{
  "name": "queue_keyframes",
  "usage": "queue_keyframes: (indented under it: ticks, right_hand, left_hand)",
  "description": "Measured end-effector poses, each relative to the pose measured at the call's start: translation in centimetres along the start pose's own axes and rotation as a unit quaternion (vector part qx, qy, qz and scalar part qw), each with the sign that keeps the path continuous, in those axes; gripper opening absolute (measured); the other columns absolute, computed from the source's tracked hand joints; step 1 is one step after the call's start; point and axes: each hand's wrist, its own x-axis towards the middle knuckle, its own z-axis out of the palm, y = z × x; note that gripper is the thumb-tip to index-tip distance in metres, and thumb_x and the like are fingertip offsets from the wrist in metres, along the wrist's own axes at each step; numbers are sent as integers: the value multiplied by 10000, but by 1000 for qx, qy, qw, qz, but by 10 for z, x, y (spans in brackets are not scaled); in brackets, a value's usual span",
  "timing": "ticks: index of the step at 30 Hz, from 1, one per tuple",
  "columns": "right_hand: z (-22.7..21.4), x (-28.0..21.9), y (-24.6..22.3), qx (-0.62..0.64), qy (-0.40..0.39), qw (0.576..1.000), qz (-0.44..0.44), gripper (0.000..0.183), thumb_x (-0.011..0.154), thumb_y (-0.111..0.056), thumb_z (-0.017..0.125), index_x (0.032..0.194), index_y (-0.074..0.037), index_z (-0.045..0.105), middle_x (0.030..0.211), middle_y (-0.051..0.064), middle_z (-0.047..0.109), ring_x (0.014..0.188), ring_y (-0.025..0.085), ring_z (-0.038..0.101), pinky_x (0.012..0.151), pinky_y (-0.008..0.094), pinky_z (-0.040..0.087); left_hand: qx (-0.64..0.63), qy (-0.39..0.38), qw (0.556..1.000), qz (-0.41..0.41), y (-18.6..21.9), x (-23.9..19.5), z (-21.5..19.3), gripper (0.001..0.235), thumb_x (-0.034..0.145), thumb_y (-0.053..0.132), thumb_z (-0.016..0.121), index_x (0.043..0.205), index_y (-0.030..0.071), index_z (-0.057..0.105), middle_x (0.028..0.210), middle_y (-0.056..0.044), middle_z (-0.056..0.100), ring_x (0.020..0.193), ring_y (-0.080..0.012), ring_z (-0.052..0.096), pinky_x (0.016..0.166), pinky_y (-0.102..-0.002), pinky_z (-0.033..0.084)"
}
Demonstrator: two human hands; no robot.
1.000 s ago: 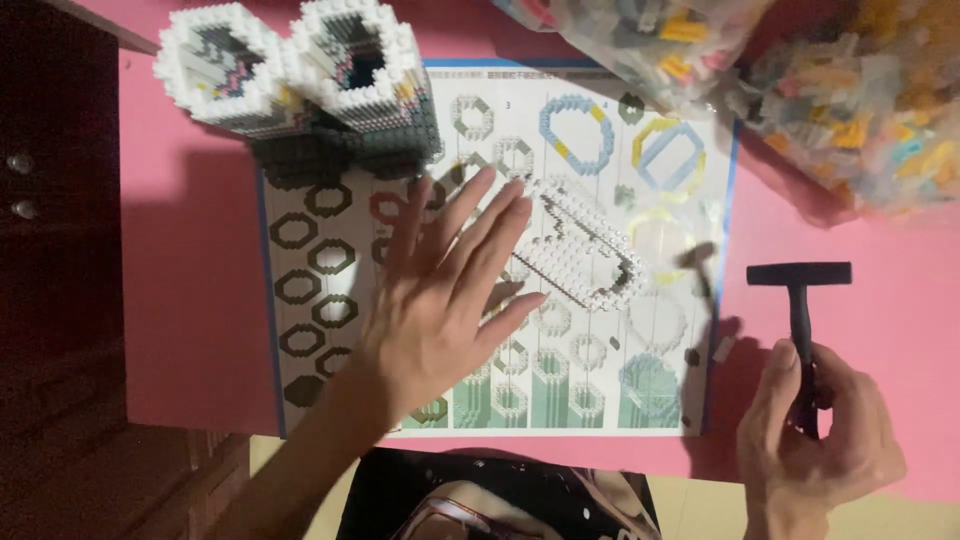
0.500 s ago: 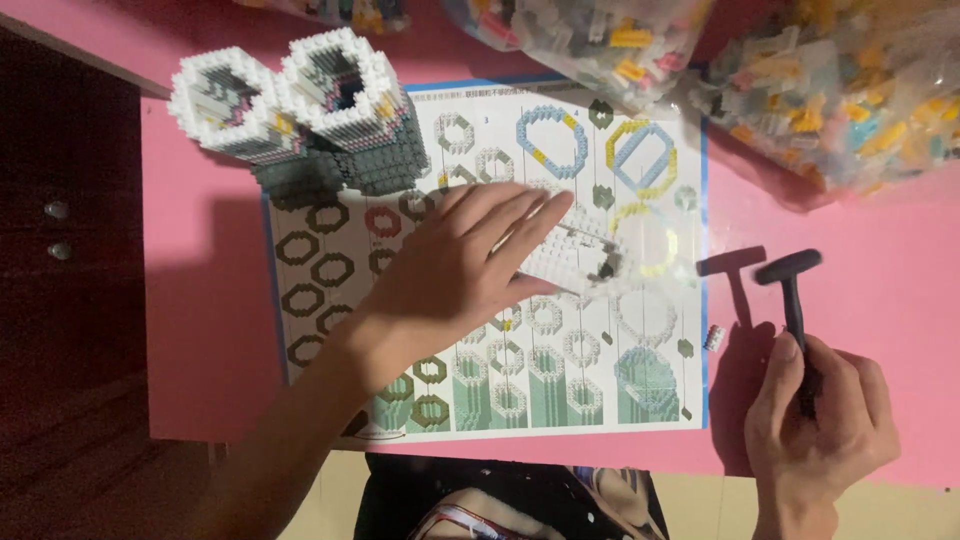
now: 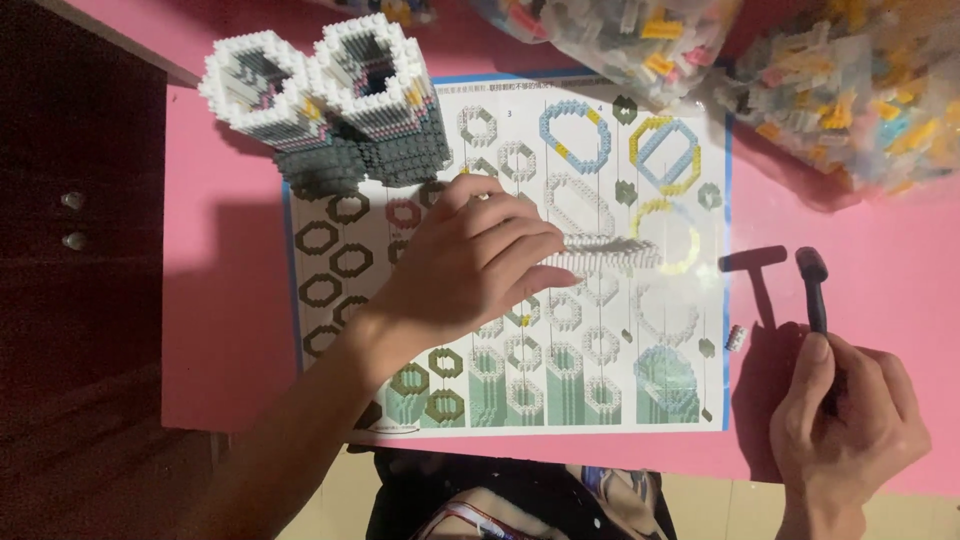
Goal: Assembling a small figure using interlocking plastic blocks and a small plastic hammer for securing pieces.
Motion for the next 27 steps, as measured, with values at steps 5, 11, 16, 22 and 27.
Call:
queue_keyframes:
  ticks: [5, 11, 16, 22, 27]
  right_hand:
    - [0, 0, 5, -27, -5, 1000, 12, 197, 1349, 4, 775, 1201, 111, 850, 1038, 222, 709, 843, 318, 645, 738, 407, 491]
    - [-1, 5, -4, -15, 3, 1000, 18, 169, 1318, 16, 796, 1207, 129, 858, 1037, 248, 718, 826, 316, 647, 708, 389, 479]
    - [-5, 20, -30, 25, 10, 999, 45, 52, 1176, 13, 817, 1188, 63, 813, 1055, 225, 723, 834, 289, 657, 824, 411, 530]
    - [-6, 35, -34, -6, -15, 999, 28, 179, 1040, -181, 757, 1121, -30, 806, 1029, 138, 770, 797, 250, 714, 702, 389, 583]
    - [-9, 49, -64, -5, 91, 996, -7, 144, 1020, -91, 793, 1134, -4, 783, 1099, 165, 699, 987, 310, 654, 865, 417, 559]
  left_hand:
    - [-53, 32, 998, -6, 2, -3, -3, 279, 1010, 289, 857, 1075, 47, 735, 1024, -30, 703, 1025, -241, 660, 1000, -398, 451]
    - [-69, 78, 994, 25, 2, -7, 1, 418, 995, 229, 923, 1214, 31, 626, 1155, -59, 716, 1062, -248, 708, 997, -388, 505]
    - [-32, 41, 998, 45, 10, 13, -16, 243, 962, 167, 924, 1075, 11, 775, 1119, -84, 811, 1043, -264, 740, 913, -416, 497]
    - [-56, 22, 997, 43, 12, 16, -14, 153, 903, 79, 923, 951, 40, 783, 1172, -121, 786, 1149, -327, 701, 955, -507, 513]
    - [-51, 52, 997, 24, 34, 26, -17, 243, 922, 178, 882, 1074, 21, 775, 1228, -146, 781, 1184, -317, 707, 1039, -516, 511]
